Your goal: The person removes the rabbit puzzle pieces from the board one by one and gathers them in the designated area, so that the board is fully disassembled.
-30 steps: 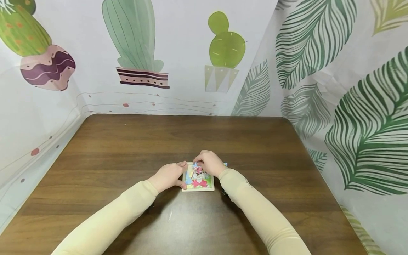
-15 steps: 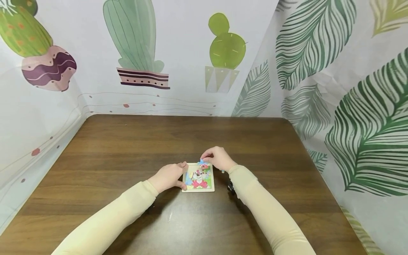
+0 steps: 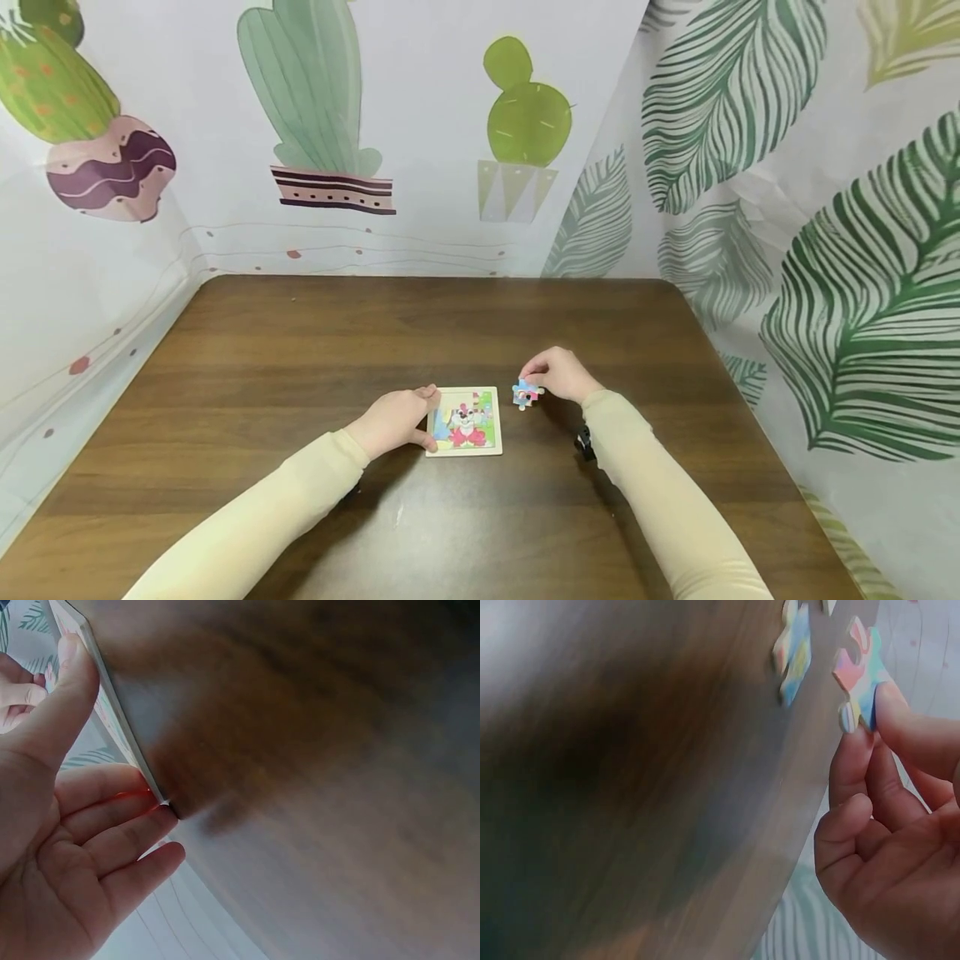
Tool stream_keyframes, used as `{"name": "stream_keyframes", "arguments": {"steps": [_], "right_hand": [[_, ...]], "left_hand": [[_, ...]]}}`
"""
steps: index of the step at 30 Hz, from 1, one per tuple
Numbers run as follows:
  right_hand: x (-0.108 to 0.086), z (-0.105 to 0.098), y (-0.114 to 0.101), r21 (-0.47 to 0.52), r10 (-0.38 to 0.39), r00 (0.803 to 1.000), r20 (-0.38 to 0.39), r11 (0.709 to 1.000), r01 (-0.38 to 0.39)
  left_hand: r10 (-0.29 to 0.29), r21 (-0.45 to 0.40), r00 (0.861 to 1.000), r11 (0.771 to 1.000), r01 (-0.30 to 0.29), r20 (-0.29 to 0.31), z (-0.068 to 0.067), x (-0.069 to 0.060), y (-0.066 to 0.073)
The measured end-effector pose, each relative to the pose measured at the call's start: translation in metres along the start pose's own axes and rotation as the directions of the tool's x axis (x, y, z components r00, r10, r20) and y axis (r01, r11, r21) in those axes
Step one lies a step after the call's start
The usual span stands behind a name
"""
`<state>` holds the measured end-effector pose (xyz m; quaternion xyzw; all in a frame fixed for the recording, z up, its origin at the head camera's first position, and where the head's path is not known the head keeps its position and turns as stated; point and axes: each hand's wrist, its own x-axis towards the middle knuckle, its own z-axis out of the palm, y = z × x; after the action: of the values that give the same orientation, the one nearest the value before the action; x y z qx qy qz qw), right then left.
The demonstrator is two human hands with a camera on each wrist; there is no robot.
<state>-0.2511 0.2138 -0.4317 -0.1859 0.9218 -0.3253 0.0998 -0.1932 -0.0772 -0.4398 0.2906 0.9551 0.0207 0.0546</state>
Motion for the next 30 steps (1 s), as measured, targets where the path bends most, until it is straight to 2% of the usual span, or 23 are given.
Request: {"name": "stream_keyframes", "arguments": {"steps": [11, 16, 23, 30], "right_hand": [[-0.011, -0.003, 0.022, -0.082, 0.063, 0.997, -0.034, 0.995, -0.065], [-0.015, 0.002, 0.026, -0.05, 0.11, 0.993, -0.051, 0.992, -0.112], [-0.016, 0.006, 0.028, -0.065, 0.095, 0.992, -0.089, 0.993, -0.101], [-0.018, 0.005, 0.027, -0.036, 0.122, 0.988, -0.095, 0.991, -0.126]], "left_hand": [[-0.001, 0.012, 1.0, 1.0, 0.002, -0.007, 0.005, -0.002, -0.001], [0.006, 0.021, 1.0, 1.0, -0.006, -0.019, 0.006, -0.001, -0.001], [0.019, 0.021, 0.999, 1.0, -0.019, -0.026, 0.006, -0.001, -0.001], [0.022, 0.02, 1.0, 1.0, -0.021, -0.019, 0.003, -0.001, -0.001]]}}
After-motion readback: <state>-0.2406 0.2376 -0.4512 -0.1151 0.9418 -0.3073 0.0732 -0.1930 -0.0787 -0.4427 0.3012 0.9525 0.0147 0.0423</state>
